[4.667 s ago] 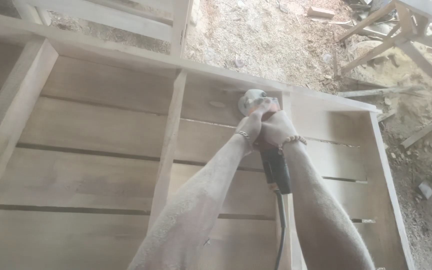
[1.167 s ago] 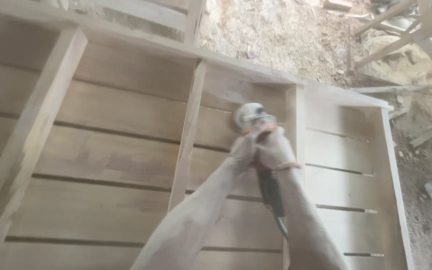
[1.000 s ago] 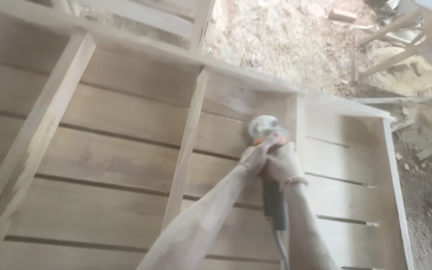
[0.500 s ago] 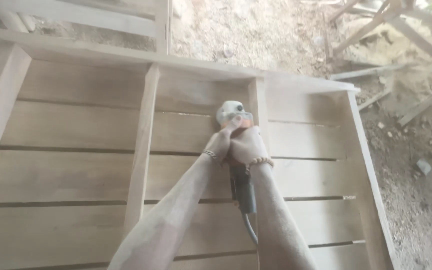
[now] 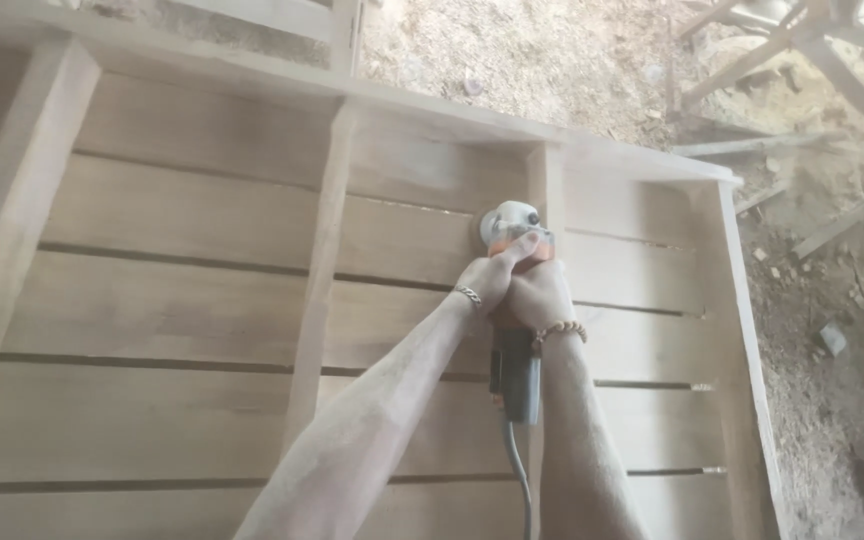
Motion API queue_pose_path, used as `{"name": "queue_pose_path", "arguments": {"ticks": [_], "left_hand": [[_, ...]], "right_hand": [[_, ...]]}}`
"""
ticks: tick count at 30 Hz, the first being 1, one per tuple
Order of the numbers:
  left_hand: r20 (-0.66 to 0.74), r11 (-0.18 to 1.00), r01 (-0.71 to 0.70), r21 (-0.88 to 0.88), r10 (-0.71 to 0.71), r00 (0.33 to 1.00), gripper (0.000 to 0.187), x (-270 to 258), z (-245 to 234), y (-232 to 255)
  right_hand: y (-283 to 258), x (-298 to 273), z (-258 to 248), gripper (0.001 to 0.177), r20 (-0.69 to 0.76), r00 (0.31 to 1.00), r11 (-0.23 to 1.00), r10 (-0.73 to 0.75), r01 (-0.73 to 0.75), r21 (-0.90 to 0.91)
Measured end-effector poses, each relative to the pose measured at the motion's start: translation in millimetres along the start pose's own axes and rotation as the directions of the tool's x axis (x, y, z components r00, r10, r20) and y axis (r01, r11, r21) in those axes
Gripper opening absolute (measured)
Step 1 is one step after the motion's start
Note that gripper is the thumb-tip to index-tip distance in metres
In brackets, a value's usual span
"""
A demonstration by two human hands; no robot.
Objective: Using a power sander to smooth the surface of a wooden furniture frame.
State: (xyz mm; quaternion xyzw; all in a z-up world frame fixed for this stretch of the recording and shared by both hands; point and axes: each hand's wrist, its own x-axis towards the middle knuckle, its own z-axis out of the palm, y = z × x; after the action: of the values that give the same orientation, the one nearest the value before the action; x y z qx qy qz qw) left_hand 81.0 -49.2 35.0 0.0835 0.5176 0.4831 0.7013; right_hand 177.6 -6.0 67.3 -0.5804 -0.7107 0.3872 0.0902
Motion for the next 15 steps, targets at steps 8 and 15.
{"name": "queue_pose_path", "arguments": {"ticks": [8, 15], "left_hand": [[-0.115, 0.986, -0.113, -0.12, 0.099, 0.988, 0.09, -32.3, -63.7, 1.1], [-0.206, 0.942, -0.236, -0.238, 0.189, 0.96, 0.082, -21.6, -67.9, -19.3]], "right_hand": [[-46.7, -13.3, 49.0, 0.074, 0.095, 0.992, 0.997, 0.083, -0.083, -0.009], [-69.4, -27.5, 42.2, 0.087, 0.176, 0.984, 0.981, 0.01, 0.025, -0.192]]}}
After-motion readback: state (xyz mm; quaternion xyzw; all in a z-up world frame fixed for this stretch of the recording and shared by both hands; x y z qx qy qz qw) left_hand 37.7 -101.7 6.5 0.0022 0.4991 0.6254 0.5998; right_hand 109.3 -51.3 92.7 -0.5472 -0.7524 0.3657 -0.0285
